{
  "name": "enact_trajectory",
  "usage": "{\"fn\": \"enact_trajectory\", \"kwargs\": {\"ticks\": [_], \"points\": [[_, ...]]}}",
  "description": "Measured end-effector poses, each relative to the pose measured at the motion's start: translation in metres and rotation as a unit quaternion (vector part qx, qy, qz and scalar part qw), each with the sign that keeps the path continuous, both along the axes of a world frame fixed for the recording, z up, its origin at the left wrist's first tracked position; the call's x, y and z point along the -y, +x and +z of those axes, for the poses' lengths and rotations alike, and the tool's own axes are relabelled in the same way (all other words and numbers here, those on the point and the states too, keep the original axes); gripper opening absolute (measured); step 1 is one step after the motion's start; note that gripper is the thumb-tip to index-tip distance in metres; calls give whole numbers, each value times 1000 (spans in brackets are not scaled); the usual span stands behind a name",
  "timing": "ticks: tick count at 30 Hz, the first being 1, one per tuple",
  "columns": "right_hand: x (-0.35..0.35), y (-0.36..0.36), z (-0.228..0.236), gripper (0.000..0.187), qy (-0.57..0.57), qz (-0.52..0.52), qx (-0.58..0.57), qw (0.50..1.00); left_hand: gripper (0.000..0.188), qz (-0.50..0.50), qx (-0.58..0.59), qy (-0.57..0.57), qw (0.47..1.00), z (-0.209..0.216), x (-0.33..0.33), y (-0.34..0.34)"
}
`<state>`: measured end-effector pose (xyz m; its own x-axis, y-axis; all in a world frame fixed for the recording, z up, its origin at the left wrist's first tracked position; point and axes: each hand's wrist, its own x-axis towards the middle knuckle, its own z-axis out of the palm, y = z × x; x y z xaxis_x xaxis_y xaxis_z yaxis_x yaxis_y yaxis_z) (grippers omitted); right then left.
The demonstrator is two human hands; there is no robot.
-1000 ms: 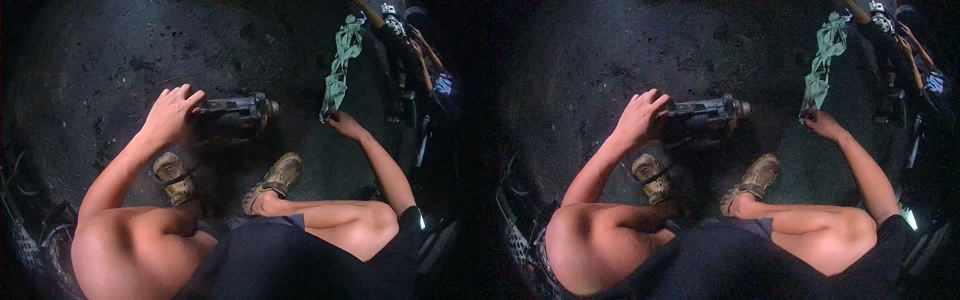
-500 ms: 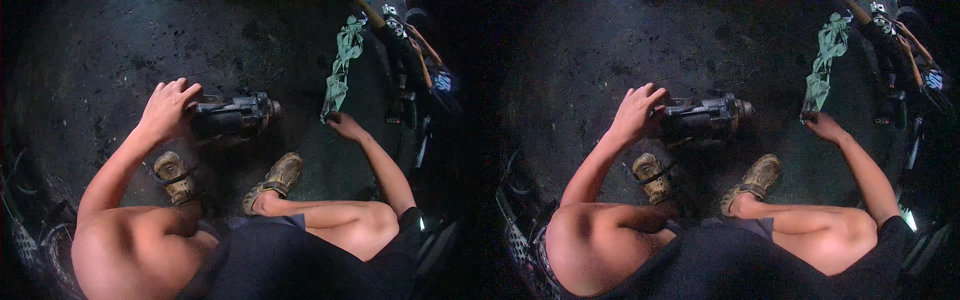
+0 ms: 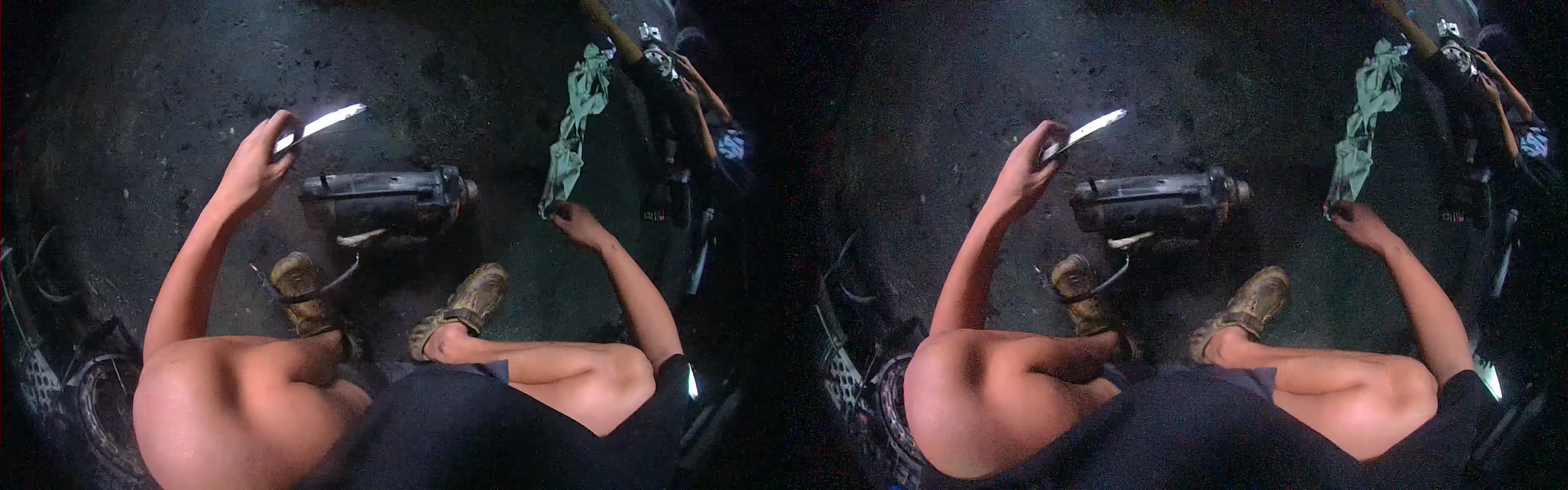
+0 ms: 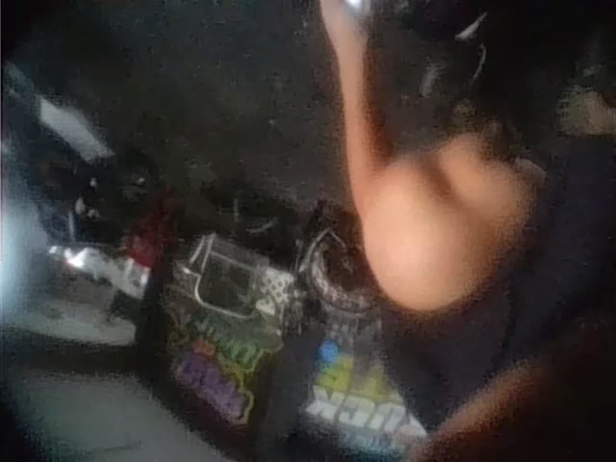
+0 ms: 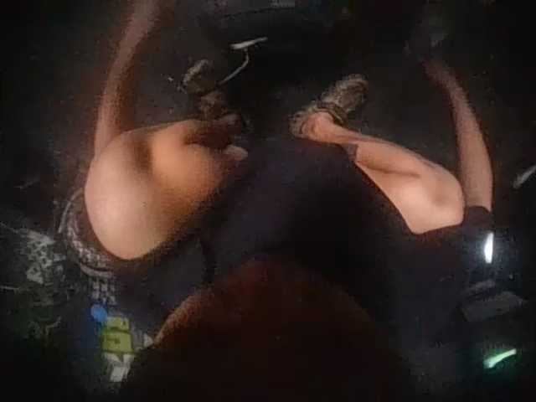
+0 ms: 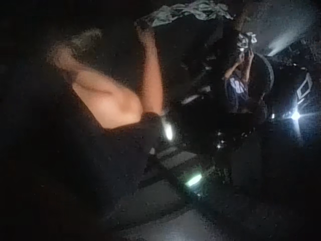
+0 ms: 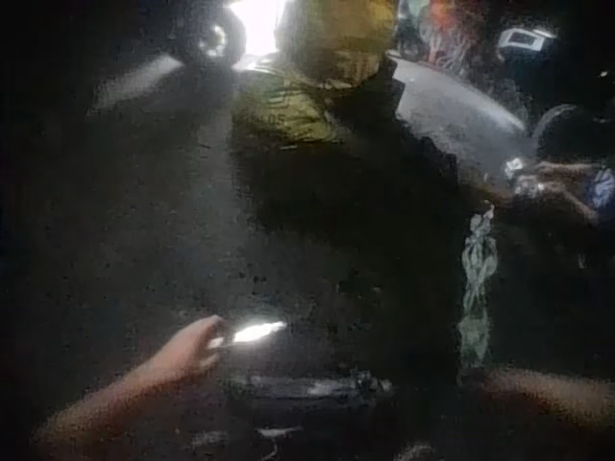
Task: The person uses a screwdriver to pry and remove a small metal rod and then a rubber hose from a large mechanical component.
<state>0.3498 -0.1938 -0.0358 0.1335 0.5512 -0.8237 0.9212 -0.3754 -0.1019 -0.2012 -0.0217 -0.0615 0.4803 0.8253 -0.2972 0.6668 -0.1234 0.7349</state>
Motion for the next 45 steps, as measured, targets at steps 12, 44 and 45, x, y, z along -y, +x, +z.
{"fn": "enact_trajectory", "kwargs": {"ticks": [12, 44, 45], "points": [[-6, 8, -19, 42, -19, -23, -25, 999, 57, -60, 16, -22, 998, -97, -10, -26], [-6, 7, -17, 44, 5, 16, -22, 1000, 68, -91, -140, 73, 983, -87, 4, -34], [-3, 12, -19, 44, 3, 16, -20, 1000, 72, -109, -177, 98, 973, -85, 6, -34]]}}
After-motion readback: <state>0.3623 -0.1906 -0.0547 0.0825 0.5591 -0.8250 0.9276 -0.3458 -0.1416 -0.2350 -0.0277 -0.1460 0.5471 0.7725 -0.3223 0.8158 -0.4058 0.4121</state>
